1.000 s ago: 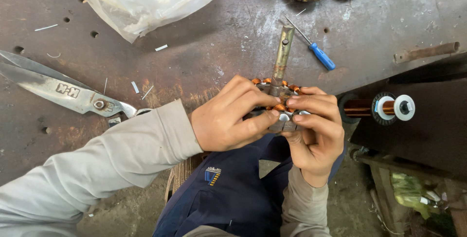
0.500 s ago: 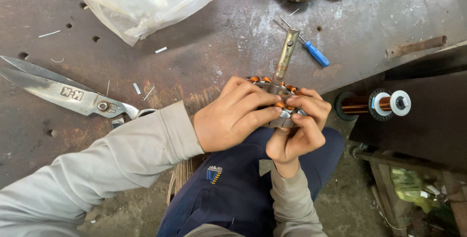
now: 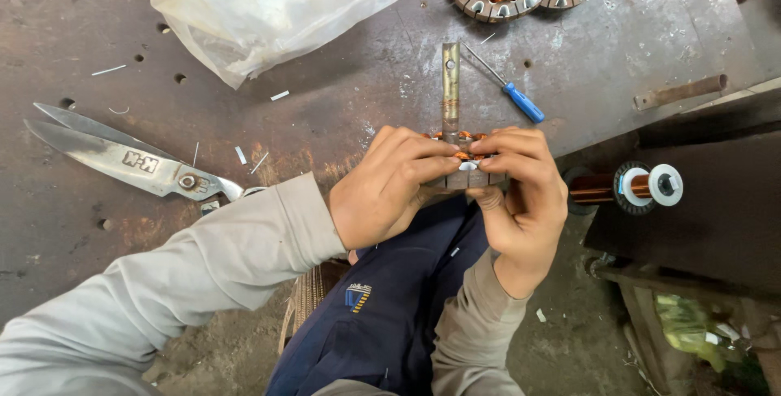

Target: The person assembles a circular electrical component by inserting small white pieces into slots around a copper-wound rotor. They use shears to cut the white pieces and a screwdriver to adjust the copper windings.

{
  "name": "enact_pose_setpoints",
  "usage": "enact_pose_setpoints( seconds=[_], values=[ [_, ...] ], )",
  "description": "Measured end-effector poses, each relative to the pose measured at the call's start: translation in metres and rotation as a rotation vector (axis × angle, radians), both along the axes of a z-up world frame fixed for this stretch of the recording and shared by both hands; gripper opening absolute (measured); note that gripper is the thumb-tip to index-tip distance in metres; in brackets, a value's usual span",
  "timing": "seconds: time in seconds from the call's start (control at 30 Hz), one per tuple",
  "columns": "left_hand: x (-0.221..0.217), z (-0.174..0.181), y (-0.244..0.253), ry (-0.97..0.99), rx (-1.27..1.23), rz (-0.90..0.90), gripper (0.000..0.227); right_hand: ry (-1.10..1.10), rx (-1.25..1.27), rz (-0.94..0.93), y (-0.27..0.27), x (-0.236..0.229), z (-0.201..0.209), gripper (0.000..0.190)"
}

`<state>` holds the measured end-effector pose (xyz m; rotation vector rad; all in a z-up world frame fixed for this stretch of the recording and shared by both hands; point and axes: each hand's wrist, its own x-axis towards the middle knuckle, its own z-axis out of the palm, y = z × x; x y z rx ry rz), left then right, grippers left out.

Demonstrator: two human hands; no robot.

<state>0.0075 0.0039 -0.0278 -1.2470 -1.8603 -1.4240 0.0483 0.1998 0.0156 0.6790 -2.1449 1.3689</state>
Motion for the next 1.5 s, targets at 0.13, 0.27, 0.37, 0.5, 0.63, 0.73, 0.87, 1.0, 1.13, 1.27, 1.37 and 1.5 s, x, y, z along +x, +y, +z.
enact_pose_setpoints(
  seconds=[0.13, 0.27, 0.37, 0.5, 0.63, 0.73, 0.87, 1.0, 1.13, 1.27, 1.37, 1.5],
  values=[
    [0.002, 0.006, -0.001, -0.057, 0.008, 0.007, 0.052, -0.024, -0.07, 0.025, 0.0, -0.002, -0.001, 0.034],
    [0.004, 0.013, -0.004, -0.071, -0.046, 0.01, 0.05, -0.015, -0.075, 0.04, 0.001, -0.002, -0.001, 0.032],
    [0.005, 0.014, -0.004, -0.076, -0.056, -0.004, 0.048, -0.006, -0.069, 0.034, 0.005, -0.001, -0.003, 0.03],
    [0.006, 0.015, -0.005, -0.098, -0.049, 0.001, 0.05, 0.082, -0.039, 0.0, 0.001, -0.004, -0.01, 0.03],
    [0.003, 0.016, -0.007, -0.134, -0.023, 0.026, 0.057, 0.16, 0.029, -0.039, -0.007, -0.01, -0.011, 0.029],
    [0.002, 0.014, -0.007, -0.149, 0.0, 0.032, 0.06, 0.184, 0.053, -0.066, -0.011, -0.013, -0.013, 0.029],
    [0.002, 0.014, -0.006, -0.162, -0.001, 0.041, 0.059, 0.193, 0.05, -0.068, -0.013, -0.014, -0.016, 0.029],
    [0.003, 0.017, -0.005, -0.167, 0.005, 0.054, 0.054, 0.166, 0.047, -0.086, -0.014, -0.013, -0.013, 0.028],
    [-0.001, 0.015, -0.005, -0.193, 0.04, 0.045, 0.051, 0.096, -0.024, -0.073, -0.016, -0.012, -0.007, 0.031],
    [-0.002, 0.014, -0.002, -0.277, 0.099, 0.06, 0.043, 0.099, -0.179, -0.087, -0.004, -0.02, -0.006, 0.047],
    [-0.005, 0.013, -0.002, -0.343, 0.153, 0.127, 0.036, 0.032, 0.127, -0.465, 0.018, -0.025, -0.013, 0.029],
    [-0.009, 0.012, -0.001, -0.379, 0.199, 0.199, 0.033, 0.034, 0.506, -0.697, 0.039, -0.038, -0.035, 0.035]
  ],
)
